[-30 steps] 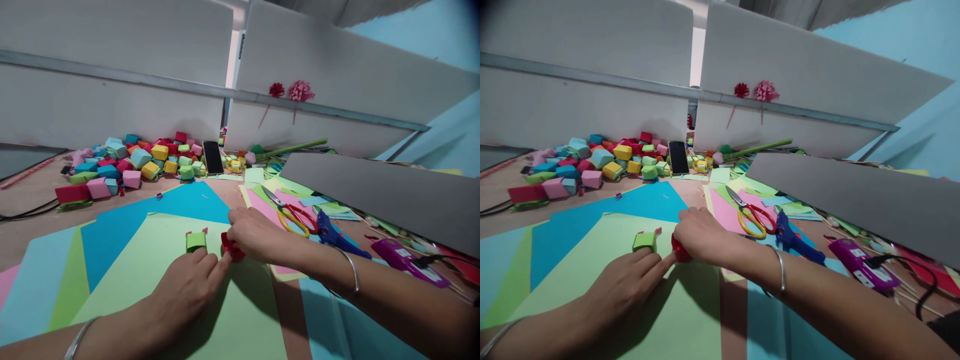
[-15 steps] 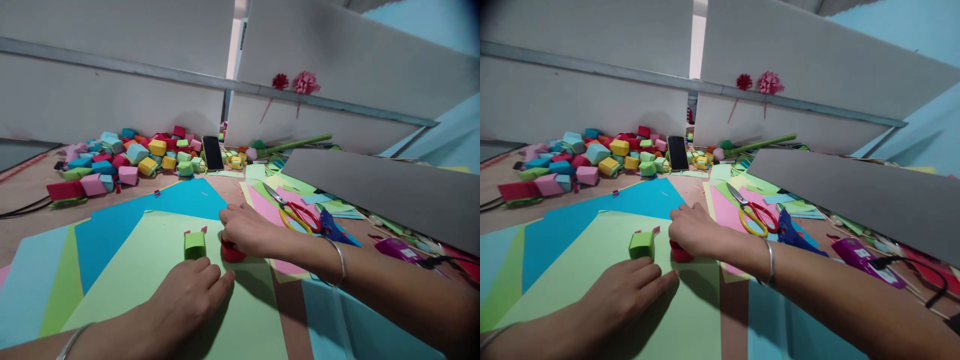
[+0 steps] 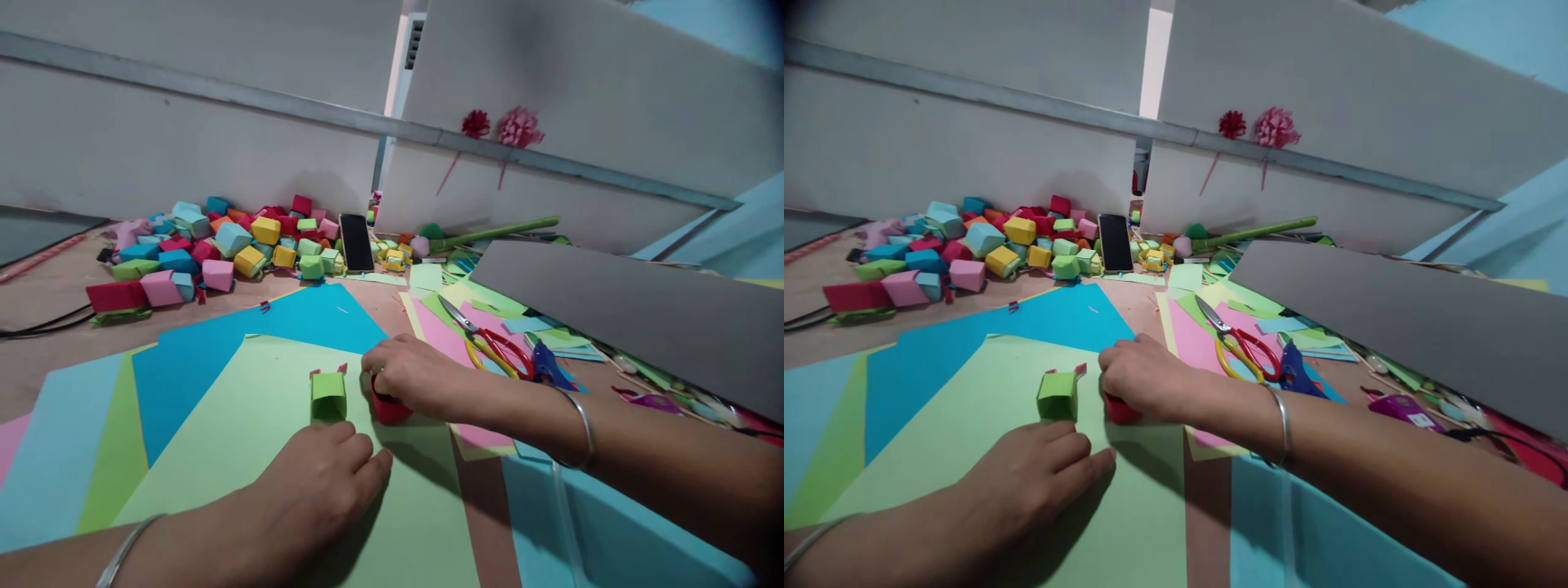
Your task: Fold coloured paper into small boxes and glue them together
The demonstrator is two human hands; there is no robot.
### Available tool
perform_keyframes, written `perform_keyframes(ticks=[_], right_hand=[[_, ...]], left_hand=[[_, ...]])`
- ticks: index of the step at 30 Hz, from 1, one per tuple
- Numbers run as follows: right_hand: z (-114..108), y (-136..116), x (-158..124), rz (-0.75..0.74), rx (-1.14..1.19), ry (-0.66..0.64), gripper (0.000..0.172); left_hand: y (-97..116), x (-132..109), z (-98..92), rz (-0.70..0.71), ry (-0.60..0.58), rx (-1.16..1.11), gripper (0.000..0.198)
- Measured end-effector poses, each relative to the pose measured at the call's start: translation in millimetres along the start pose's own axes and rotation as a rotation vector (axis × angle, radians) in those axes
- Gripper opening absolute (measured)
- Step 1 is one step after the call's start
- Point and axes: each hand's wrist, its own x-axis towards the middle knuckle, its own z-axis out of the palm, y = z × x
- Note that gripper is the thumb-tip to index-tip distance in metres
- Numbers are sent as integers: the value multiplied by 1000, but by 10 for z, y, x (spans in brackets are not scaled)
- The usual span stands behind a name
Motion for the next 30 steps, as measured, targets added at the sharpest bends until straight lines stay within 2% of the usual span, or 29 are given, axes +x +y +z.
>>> perform_keyframes(ticks=[4, 9, 13, 16, 20, 26, 30], right_hand=[[14, -10, -12, -11, -46, 86, 13], [-94, -68, 51, 53, -145, 33, 22], [-124, -19, 121, 174, -158, 13, 17], [-124, 19, 152, 200, -155, -36, 19], [-98, 21, 159, 230, -153, -39, 23], [-64, -25, 166, 333, -126, -46, 24], [-89, -26, 171, 351, -113, -41, 26]], left_hand=[[7, -7, 5, -33, -52, -21, 14], [-28, -18, 40, 22, 8, 4, 11], [-55, -29, 84, 34, 56, 14, 14], [-50, -41, 135, 14, 76, -3, 17], [-24, -49, 187, -18, 106, -24, 17], [-32, -15, 69, -23, -25, -85, 13], [-33, -17, 24, -28, -36, -69, 10]])
